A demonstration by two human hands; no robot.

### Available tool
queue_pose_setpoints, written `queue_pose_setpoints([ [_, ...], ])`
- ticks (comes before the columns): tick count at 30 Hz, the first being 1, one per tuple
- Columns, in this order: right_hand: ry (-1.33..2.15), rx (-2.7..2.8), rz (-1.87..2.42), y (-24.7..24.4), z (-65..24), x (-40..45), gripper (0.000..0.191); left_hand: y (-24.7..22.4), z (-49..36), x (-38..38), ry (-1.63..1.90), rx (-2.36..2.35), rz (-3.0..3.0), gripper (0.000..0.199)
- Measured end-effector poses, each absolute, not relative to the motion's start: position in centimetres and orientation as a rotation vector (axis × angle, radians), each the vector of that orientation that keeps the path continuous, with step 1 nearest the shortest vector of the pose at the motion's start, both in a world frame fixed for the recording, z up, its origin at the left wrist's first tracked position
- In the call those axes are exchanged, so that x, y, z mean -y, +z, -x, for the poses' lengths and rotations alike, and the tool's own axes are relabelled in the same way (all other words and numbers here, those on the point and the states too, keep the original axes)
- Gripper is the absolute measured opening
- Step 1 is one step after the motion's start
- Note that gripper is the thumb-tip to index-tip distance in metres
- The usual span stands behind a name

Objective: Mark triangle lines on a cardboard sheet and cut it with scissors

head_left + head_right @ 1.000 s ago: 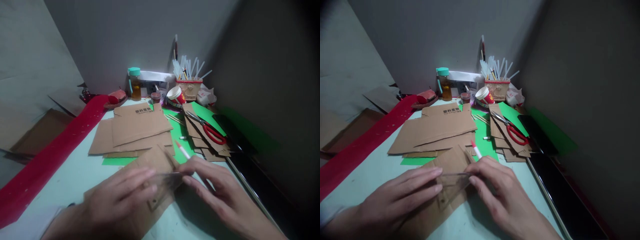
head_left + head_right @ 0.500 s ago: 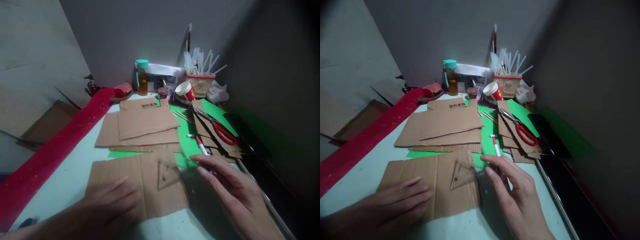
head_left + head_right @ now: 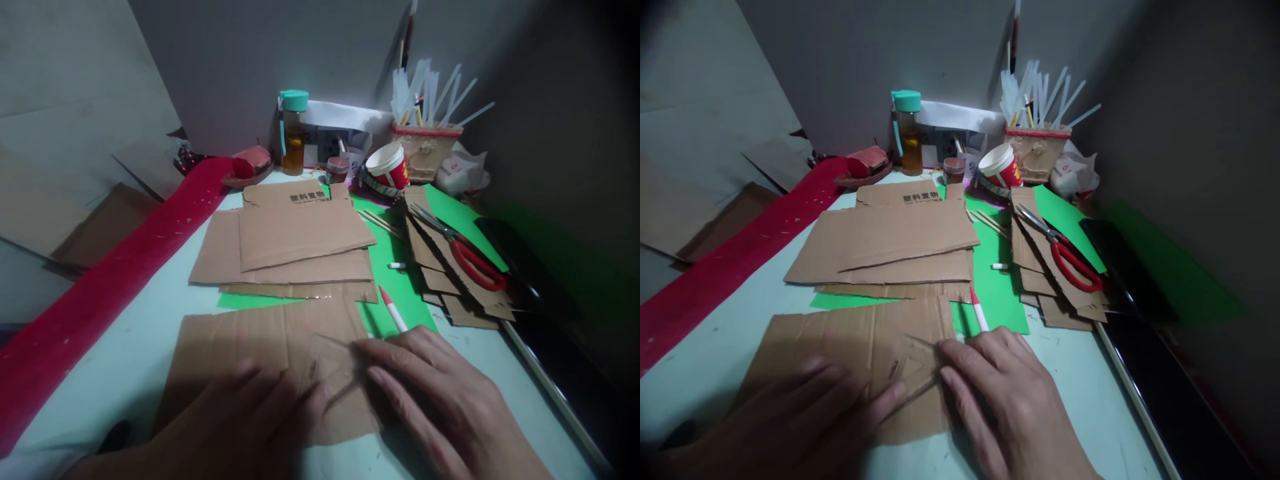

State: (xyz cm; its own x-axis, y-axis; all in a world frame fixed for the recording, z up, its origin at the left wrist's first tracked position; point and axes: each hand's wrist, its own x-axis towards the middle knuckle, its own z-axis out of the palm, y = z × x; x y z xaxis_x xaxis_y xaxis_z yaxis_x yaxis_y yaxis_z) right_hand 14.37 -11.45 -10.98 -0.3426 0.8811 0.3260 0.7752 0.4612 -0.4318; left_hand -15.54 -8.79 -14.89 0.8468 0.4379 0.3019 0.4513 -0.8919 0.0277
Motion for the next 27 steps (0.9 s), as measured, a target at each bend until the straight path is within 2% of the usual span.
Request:
queue_pose_setpoints([
  [6, 0.086, 2.359, 1.295, -11.2, -14.2, 10.7, 0.028, -13.5, 15.0, 7.2, -0.360, 0.703, 2.984, 0.044],
  [10, 0.027, 2.398, 1.305, -11.6, -14.1, 10.5, 0.028, -12.9, 14.5, 7.2, -0.498, 0.695, 2.931, 0.029],
  [17, -0.121, 2.434, 1.245, -12.4, -13.8, 11.5, 0.031, -13.9, 16.0, 7.6, -0.541, 0.615, 2.954, 0.037],
  [22, -0.229, 2.395, 1.107, -13.1, -13.1, 11.7, 0.025, -13.6, 17.1, 7.4, -0.611, 0.620, 2.939, 0.033],
  [27, -0.089, 2.398, 1.108, -14.1, -14.0, 12.0, 0.040, -12.0, 15.7, 6.4, -0.706, 0.624, 3.005, 0.057],
])
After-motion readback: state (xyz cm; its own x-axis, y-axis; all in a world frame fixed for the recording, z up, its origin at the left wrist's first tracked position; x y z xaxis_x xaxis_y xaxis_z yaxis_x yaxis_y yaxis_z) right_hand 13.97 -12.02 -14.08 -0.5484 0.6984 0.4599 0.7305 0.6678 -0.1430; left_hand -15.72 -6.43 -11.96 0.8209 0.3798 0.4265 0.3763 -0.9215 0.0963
